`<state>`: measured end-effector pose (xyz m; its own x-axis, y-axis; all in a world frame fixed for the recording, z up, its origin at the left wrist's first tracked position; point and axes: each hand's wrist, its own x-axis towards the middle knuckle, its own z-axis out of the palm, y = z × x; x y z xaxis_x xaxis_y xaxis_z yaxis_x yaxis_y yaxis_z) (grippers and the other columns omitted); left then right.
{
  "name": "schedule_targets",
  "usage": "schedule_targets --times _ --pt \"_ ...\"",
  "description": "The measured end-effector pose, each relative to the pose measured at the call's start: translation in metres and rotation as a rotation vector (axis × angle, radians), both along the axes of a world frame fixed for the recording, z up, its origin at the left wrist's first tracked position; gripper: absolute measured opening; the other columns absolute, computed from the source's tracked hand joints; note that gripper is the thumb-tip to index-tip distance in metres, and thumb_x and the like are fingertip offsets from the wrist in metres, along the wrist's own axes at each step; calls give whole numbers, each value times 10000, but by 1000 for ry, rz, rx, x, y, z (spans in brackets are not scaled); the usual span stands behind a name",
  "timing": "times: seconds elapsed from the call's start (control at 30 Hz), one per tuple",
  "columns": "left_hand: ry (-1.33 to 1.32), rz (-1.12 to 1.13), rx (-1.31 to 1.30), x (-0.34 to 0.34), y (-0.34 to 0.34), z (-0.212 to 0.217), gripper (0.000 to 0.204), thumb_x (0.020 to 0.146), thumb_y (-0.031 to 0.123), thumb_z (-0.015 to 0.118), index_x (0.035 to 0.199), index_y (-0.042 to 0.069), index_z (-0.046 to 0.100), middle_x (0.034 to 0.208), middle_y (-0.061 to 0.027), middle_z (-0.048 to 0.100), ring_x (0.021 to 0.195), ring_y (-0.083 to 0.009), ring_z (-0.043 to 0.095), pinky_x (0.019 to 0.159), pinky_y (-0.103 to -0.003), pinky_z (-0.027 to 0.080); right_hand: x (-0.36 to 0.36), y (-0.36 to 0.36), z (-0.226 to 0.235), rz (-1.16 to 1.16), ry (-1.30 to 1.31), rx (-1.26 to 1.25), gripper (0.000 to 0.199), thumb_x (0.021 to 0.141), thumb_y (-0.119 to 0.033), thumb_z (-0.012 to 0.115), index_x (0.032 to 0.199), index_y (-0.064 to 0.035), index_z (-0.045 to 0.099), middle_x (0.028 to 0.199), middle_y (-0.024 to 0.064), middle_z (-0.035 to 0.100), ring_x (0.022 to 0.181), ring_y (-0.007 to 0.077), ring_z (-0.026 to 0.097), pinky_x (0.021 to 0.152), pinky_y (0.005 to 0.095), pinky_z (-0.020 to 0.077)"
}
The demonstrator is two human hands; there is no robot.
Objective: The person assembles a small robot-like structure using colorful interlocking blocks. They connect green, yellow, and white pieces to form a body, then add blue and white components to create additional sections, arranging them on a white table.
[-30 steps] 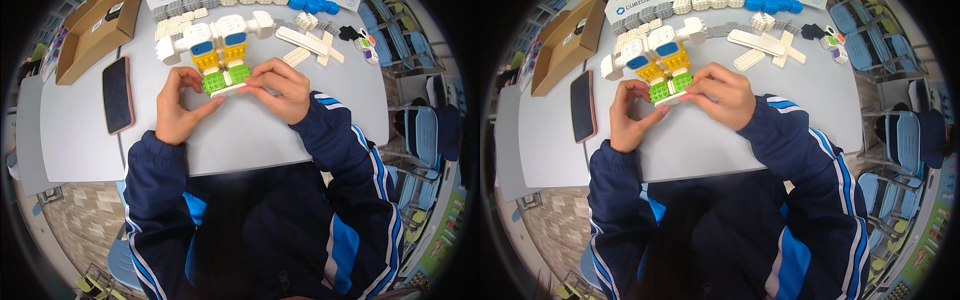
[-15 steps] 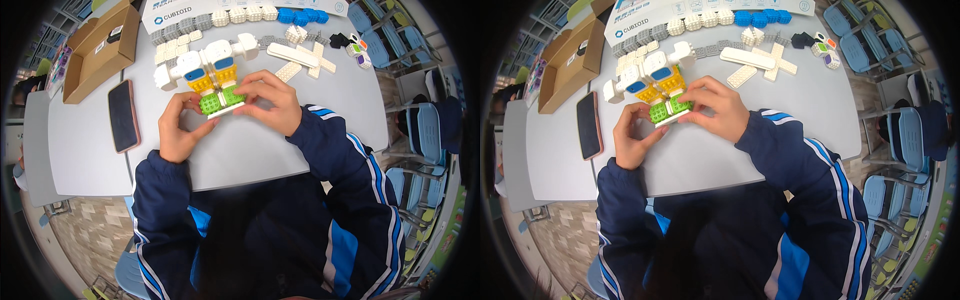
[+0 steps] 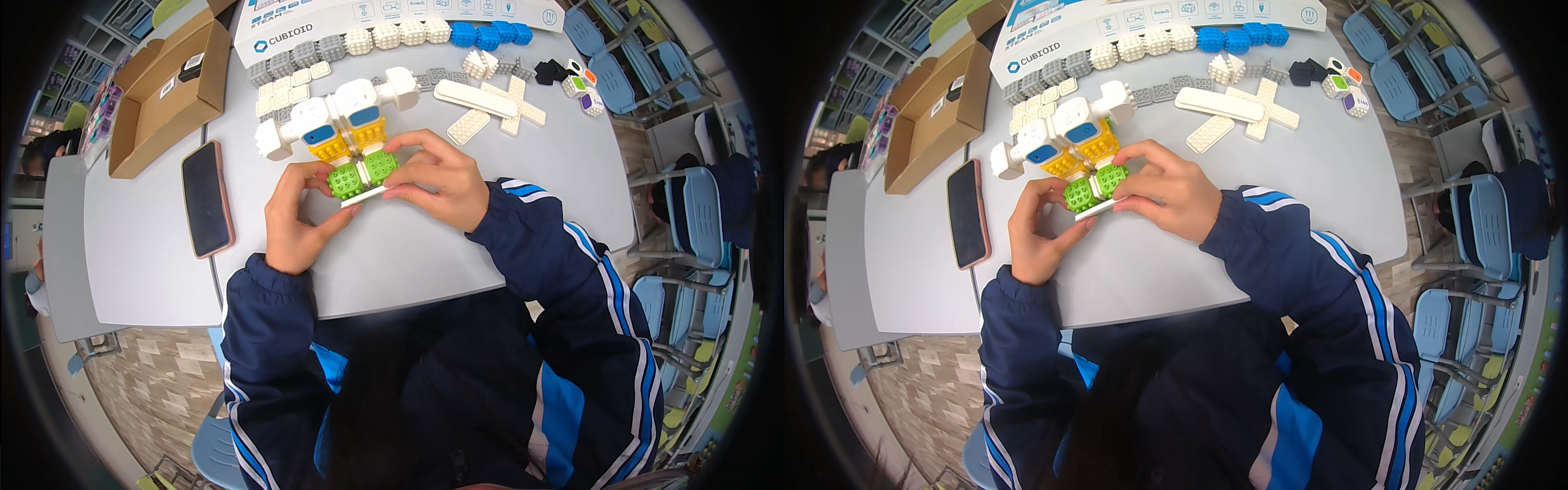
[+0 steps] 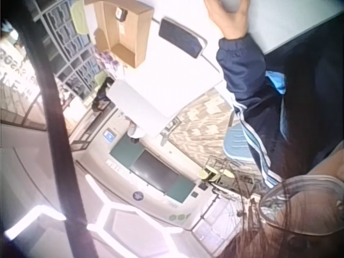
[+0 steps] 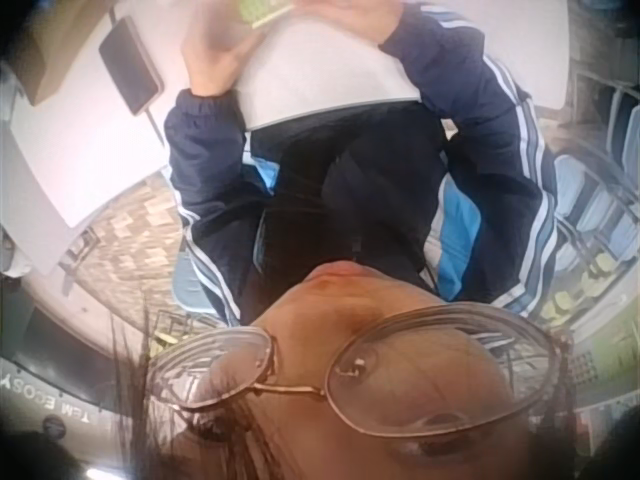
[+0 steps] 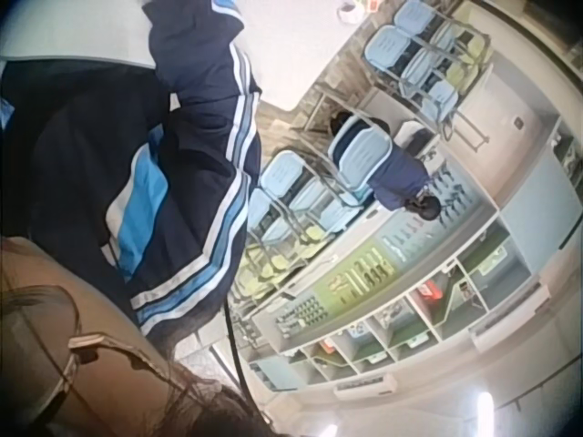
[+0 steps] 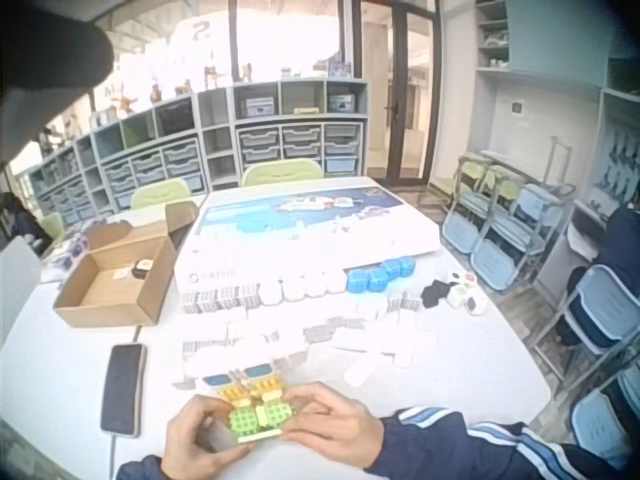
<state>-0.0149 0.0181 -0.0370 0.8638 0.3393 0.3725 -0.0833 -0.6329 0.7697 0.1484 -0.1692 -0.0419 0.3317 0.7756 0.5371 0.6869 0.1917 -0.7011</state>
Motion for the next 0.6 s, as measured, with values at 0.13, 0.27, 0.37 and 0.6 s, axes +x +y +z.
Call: schedule_targets --times 0.13,0.27,0.37,0.6 --pt "-13 -5 11 0 1 -2 534 693 18 888 1149 -4 611 1015 -63 662 912 -162 623 872 -304 504 1 0 1 -10 -26 -33 173 818 -52 809 978 -54 742 1232 80 597 759 152 682 703 305 558" --pt "-11 -2 12 1 0 -2 529 697 19 887 1149 -5 612 1015 -64 662 911 -161 621 869 -304 504 2 1 -1 -3 -9 -8 223 825 -44 800 1028 -46 709 1229 84 594 792 168 691 709 309 565" --pt "-13 -6 15 2 0 -2 524 702 17 885 1149 -4 612 1017 -63 661 912 -159 617 872 -302 501 1 1 -2 -3 73 -9 317 825 -31 796 1113 -34 661 1214 99 593 815 175 695 717 309 570" --pt "-46 2 19 2 1 -5 502 688 -7 883 1120 -19 628 1023 -98 669 861 -178 646 810 -303 530 1 0 6 -33 128 -107 481 821 -46 808 1249 -11 591 1136 112 598 812 168 687 748 305 564"
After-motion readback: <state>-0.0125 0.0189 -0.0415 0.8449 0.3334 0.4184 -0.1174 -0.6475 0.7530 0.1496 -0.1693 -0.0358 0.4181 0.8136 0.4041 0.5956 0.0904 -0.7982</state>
